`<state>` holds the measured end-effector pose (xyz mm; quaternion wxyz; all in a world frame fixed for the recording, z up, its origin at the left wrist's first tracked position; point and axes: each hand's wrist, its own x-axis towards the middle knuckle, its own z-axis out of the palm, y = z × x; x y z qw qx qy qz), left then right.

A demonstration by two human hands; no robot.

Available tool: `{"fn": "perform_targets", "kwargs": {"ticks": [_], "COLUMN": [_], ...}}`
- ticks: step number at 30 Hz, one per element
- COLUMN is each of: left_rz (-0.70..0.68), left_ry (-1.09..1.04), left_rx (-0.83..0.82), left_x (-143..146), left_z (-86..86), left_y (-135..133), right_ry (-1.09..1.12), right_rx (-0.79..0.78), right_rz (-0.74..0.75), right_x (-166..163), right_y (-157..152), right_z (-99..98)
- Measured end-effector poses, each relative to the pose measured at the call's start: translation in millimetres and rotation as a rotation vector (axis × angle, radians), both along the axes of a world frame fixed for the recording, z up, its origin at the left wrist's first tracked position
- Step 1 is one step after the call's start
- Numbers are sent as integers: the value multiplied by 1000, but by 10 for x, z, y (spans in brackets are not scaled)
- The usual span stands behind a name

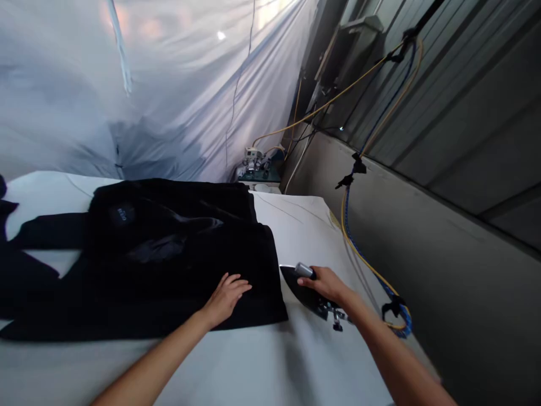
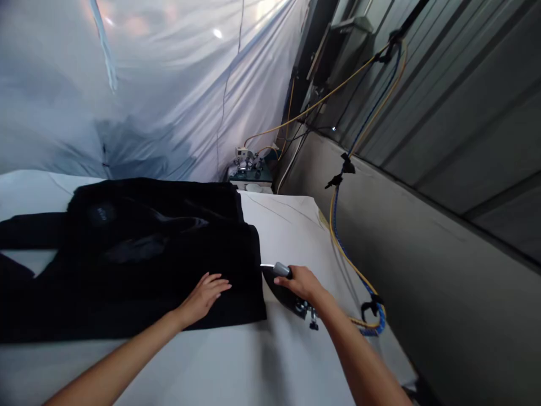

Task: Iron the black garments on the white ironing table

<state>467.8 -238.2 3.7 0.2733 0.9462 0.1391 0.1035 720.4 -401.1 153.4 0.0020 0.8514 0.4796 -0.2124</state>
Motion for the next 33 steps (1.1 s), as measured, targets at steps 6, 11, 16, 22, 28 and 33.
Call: {"fn": "perform_targets", "kwargs": {"ticks": [6, 11, 16, 22, 28, 33], "left_rz": [-60, -33, -116, -229, -300, -256], "left_ry": [208, 353, 261, 230, 314, 220], "left_rx": [65, 116, 144, 146, 155, 145], "left_x": [424, 661, 862, 1245, 1559, 1566], "left_z": [17, -24, 46, 210, 246, 285], "left_y": [190, 283, 284, 401, 507, 474], "right_ry": [-24, -49, -79, -37, 4, -24], "right_rx": [-169, -225, -220, -214, -195, -200], "right_rz": [230, 338, 315, 296, 289, 274], "right_x": [-518, -707, -718, -707, -710, -715], "right_y": [-84, -10, 11, 15, 58, 232], "right_z": [-114, -343, -374, -401, -412, -405]}}
